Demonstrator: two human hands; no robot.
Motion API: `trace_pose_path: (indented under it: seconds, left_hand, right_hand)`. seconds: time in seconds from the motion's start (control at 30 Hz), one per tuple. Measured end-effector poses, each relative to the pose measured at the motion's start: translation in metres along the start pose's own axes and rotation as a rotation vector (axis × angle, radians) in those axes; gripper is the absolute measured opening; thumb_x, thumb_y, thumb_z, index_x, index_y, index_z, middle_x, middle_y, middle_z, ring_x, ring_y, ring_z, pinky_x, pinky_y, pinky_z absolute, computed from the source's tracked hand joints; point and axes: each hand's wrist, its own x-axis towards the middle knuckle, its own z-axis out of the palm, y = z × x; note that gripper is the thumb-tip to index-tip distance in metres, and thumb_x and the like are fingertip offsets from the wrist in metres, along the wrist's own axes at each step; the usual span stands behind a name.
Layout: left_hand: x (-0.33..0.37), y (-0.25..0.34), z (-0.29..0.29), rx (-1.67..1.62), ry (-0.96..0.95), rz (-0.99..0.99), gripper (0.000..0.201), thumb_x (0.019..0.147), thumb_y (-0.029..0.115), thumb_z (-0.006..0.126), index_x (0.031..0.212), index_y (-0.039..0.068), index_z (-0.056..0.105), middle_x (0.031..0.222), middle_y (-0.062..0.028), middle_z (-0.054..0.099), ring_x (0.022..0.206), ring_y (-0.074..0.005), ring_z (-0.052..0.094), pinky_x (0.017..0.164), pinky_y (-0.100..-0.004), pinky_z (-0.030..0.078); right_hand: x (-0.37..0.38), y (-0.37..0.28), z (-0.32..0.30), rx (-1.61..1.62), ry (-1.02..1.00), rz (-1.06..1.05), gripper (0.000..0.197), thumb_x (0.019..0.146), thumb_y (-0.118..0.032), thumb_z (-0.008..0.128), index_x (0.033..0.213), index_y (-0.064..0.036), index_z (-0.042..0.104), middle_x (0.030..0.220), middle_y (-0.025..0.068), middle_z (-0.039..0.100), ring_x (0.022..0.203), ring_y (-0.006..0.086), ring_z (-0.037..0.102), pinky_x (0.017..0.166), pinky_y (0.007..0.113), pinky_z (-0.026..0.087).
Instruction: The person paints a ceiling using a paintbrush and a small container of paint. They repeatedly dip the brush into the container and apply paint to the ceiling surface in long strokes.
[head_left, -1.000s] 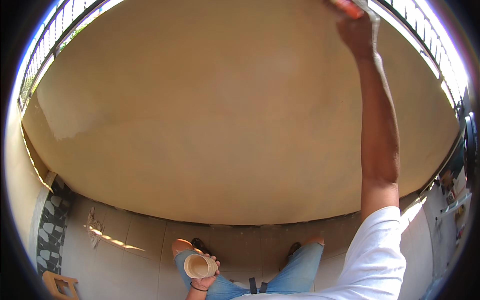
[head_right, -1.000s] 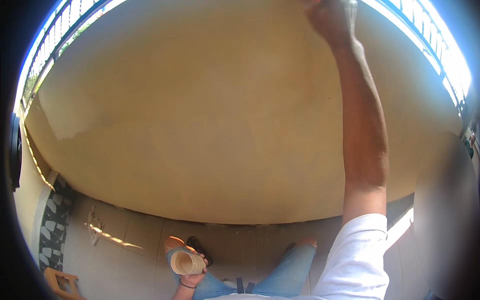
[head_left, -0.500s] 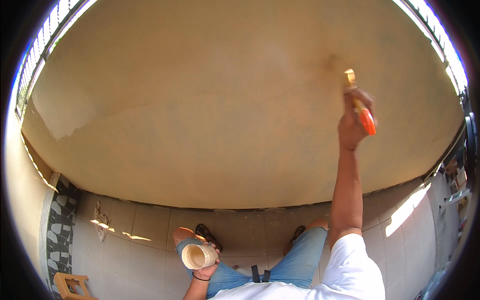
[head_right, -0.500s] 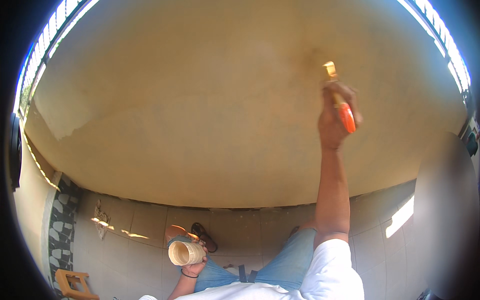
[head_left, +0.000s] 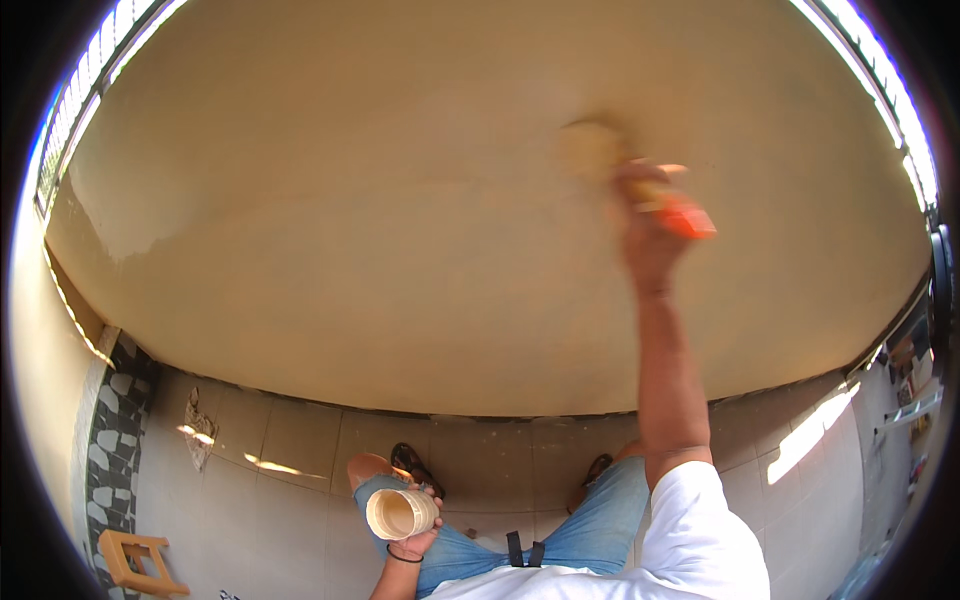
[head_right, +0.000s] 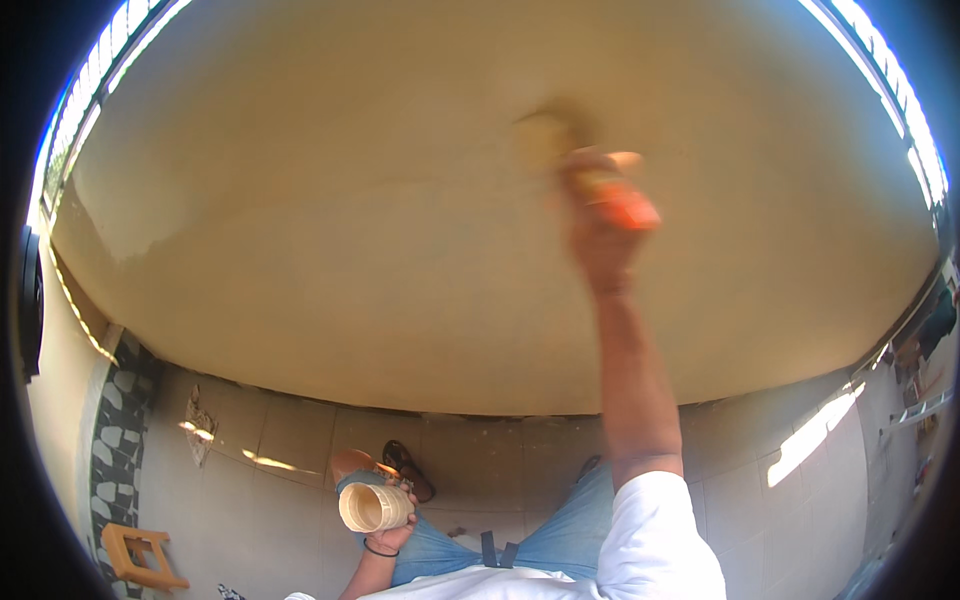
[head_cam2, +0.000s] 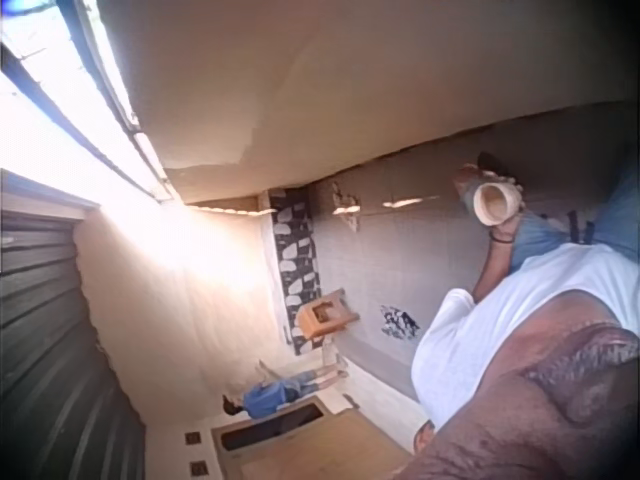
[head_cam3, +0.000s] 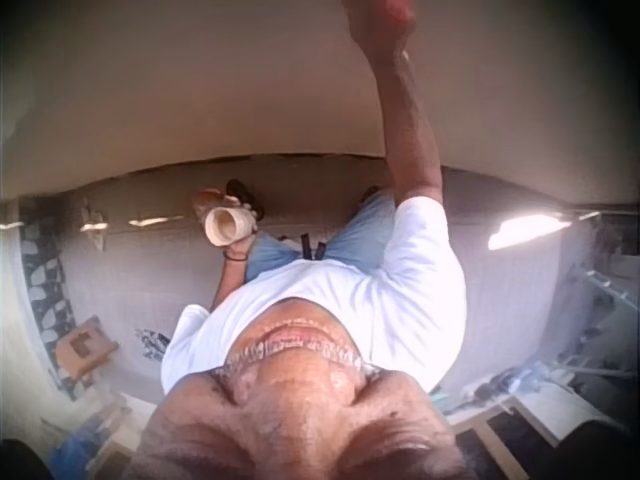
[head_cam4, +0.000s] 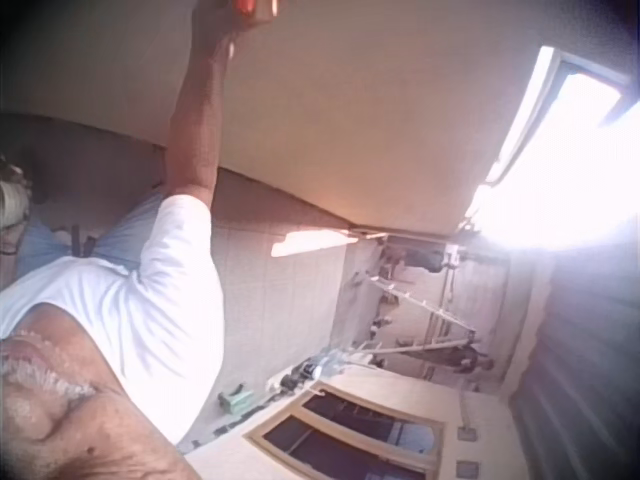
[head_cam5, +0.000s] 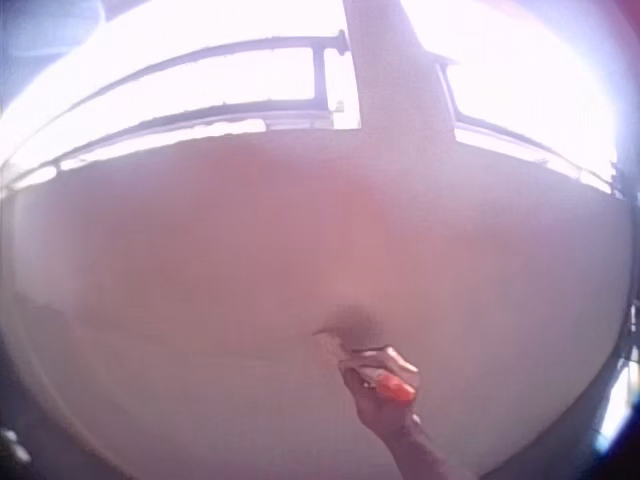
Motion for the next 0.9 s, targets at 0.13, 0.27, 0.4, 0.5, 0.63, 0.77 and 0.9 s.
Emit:
trace_pose_path:
  seconds: [0.13,0.27,0.4,0.5,0.63,0.77,0.9]
  left_hand:
    - [0.000,0.000,-0.002,-0.062,0.015,-0.023,0.060,0.097,0.051,0.067,0.141,0.010,0.059,0.141,-0.0165,0.062,0.131,-0.0412,0.060,0.093,-0.0572,0.061]
    - [0.003,0.002,-0.005,-0.079,0.012,-0.048,0.060,0.097,0.051,0.067,0.140,0.010,0.060,0.140,-0.0177,0.063,0.129,-0.0423,0.062,0.092,-0.0575,0.062]
    - [0.005,-0.001,-0.008,-0.085,0.010,-0.038,0.060,0.097,0.052,0.067,0.140,0.010,0.060,0.141,-0.0183,0.063,0.128,-0.0428,0.062,0.092,-0.0579,0.062]
    - [0.004,-0.003,-0.010,-0.074,-0.026,-0.042,0.063,0.095,0.052,0.069,0.145,0.015,0.057,0.144,-0.0135,0.058,0.133,-0.0396,0.057,0.096,-0.0567,0.058]
    - [0.003,-0.003,-0.009,-0.103,-0.012,-0.036,0.062,0.096,0.051,0.070,0.143,0.013,0.057,0.143,-0.0152,0.059,0.133,-0.0410,0.058,0.095,-0.0575,0.059]
    - [0.005,-0.004,-0.006,-0.141,-0.020,-0.057,0.058,0.098,0.050,0.066,0.140,0.010,0.059,0.139,-0.0177,0.064,0.131,-0.0432,0.061,0.091,-0.0588,0.062]
    - [0.006,-0.004,-0.003,-0.144,-0.037,-0.086,0.057,0.098,0.049,0.067,0.139,0.010,0.060,0.139,-0.0172,0.063,0.132,-0.0430,0.060,0.092,-0.0585,0.062]
  right_hand:
    - [0.040,0.008,-0.029,-0.228,0.502,-0.026,0.014,0.087,0.005,0.077,0.093,-0.0083,0.077,0.098,0.0006,0.072,0.085,0.0170,0.070,0.075,0.033,0.056]
    - [0.000,-0.066,0.067,-0.261,0.163,-0.315,0.021,0.085,0.006,0.074,0.094,-0.0129,0.076,0.086,0.0029,0.072,0.082,0.0227,0.069,0.071,0.034,0.053]
    - [-0.061,-0.153,0.172,0.253,-0.186,-0.322,0.029,0.068,0.005,0.075,0.090,-0.0131,0.074,0.093,0.0048,0.068,0.082,0.0247,0.068,0.066,0.035,0.056]
    - [-0.056,-0.149,0.177,0.491,-0.210,-0.165,0.025,0.074,0.004,0.073,0.091,-0.0140,0.073,0.092,0.0041,0.068,0.083,0.0245,0.068,0.067,0.034,0.055]
    - [-0.009,-0.063,0.092,0.311,-0.006,0.243,0.012,0.086,-0.002,0.079,0.095,-0.0076,0.074,0.094,0.0022,0.072,0.085,0.0152,0.070,0.076,0.030,0.056]
    - [0.024,-0.013,-0.003,0.150,0.457,0.126,0.009,0.089,0.006,0.078,0.094,-0.0001,0.073,0.094,0.0078,0.076,0.084,0.0175,0.073,0.078,0.030,0.061]
    - [0.059,-0.054,0.026,-0.159,0.455,-0.111,0.013,0.087,0.010,0.076,0.092,-0.0019,0.075,0.092,0.0021,0.076,0.082,0.0163,0.071,0.074,0.030,0.059]
